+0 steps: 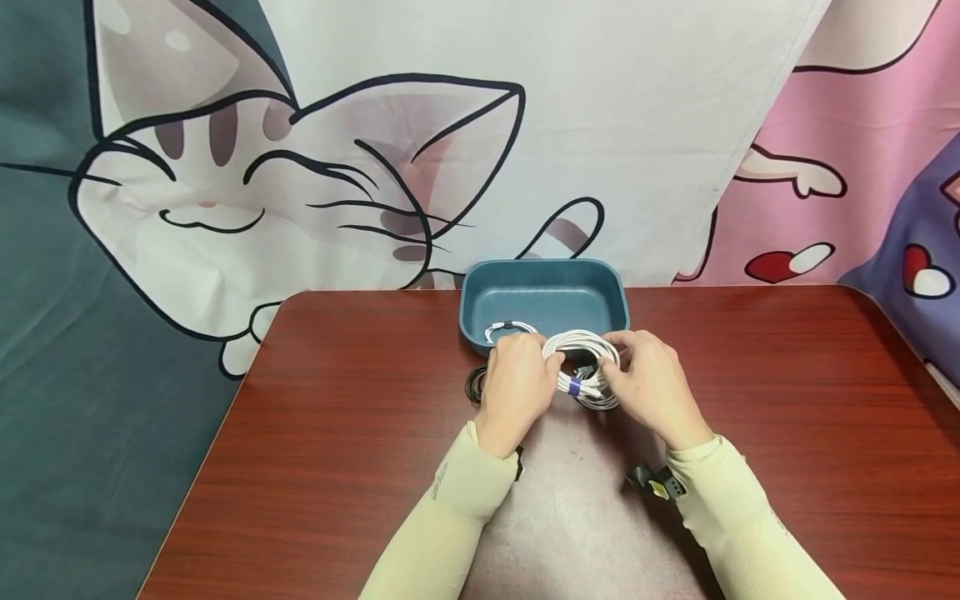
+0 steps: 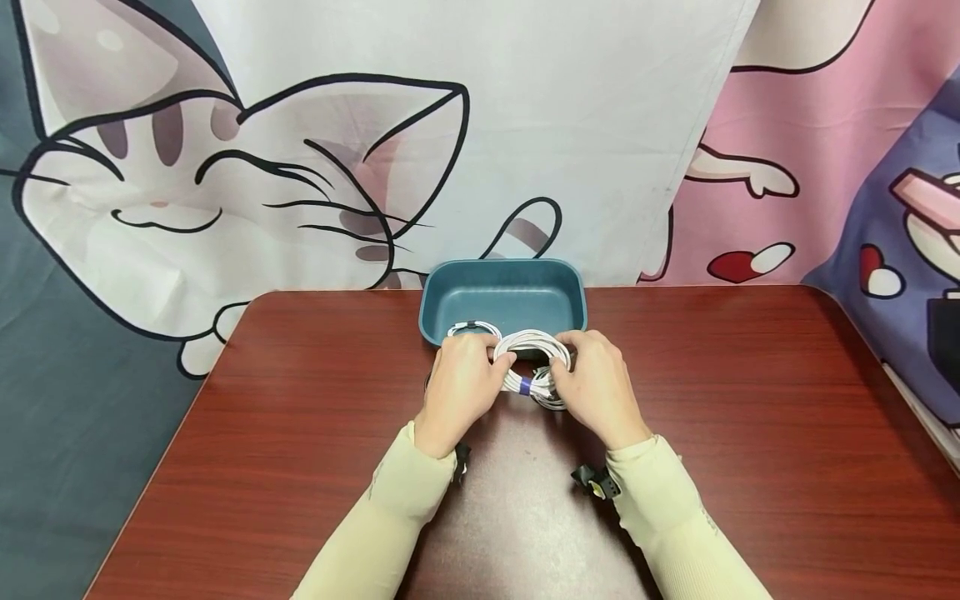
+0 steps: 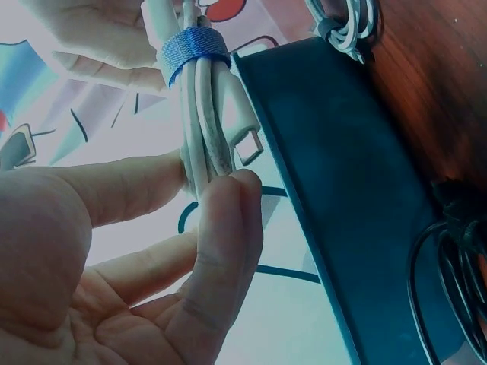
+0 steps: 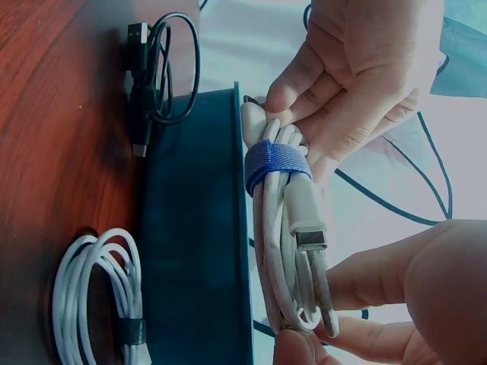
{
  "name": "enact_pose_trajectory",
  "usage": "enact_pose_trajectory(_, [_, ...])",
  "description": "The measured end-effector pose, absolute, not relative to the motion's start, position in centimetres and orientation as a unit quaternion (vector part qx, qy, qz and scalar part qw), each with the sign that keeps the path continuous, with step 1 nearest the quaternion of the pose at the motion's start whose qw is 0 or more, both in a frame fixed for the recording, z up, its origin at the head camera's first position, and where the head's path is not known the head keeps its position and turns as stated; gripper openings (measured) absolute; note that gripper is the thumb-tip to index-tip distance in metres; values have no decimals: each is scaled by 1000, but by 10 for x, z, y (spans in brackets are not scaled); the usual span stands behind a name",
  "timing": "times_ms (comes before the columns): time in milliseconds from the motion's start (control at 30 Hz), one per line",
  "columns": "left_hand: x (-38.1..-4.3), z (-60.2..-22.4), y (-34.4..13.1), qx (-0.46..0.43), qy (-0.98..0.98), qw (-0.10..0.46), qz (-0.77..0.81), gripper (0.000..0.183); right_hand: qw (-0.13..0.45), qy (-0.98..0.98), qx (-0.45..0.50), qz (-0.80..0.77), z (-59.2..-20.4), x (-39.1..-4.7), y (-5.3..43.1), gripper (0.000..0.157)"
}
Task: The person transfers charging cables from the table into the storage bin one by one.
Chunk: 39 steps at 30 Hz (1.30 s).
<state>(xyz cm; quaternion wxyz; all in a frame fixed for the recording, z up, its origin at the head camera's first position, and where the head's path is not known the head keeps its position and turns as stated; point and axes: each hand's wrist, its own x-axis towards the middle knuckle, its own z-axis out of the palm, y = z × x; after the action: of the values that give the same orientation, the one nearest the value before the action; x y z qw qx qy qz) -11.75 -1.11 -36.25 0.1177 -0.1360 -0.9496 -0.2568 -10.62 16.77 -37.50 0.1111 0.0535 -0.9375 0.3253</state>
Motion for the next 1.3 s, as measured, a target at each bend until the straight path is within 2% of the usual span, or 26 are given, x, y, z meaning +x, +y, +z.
enact_pose_trajectory(300, [-124, -360, -9, -144, -947, 139, -251, 27, 118, -937, 57, 325, -371, -113, 168, 29])
enact_pose_trajectory(633, [-134, -358, -8, -140, -947, 136, -254, 31, 124, -938, 60, 319, -367, -121, 168, 31])
enact_pose_trajectory(1033, [-145, -357, -2, -122, -951, 128, -254, 26, 125, -937, 66, 321, -365, -133, 171, 33])
enact_pose_trajectory(1300, [-155, -354, 2, -115, -948, 132, -265, 30, 130, -936, 67, 321, -362, -143, 172, 36])
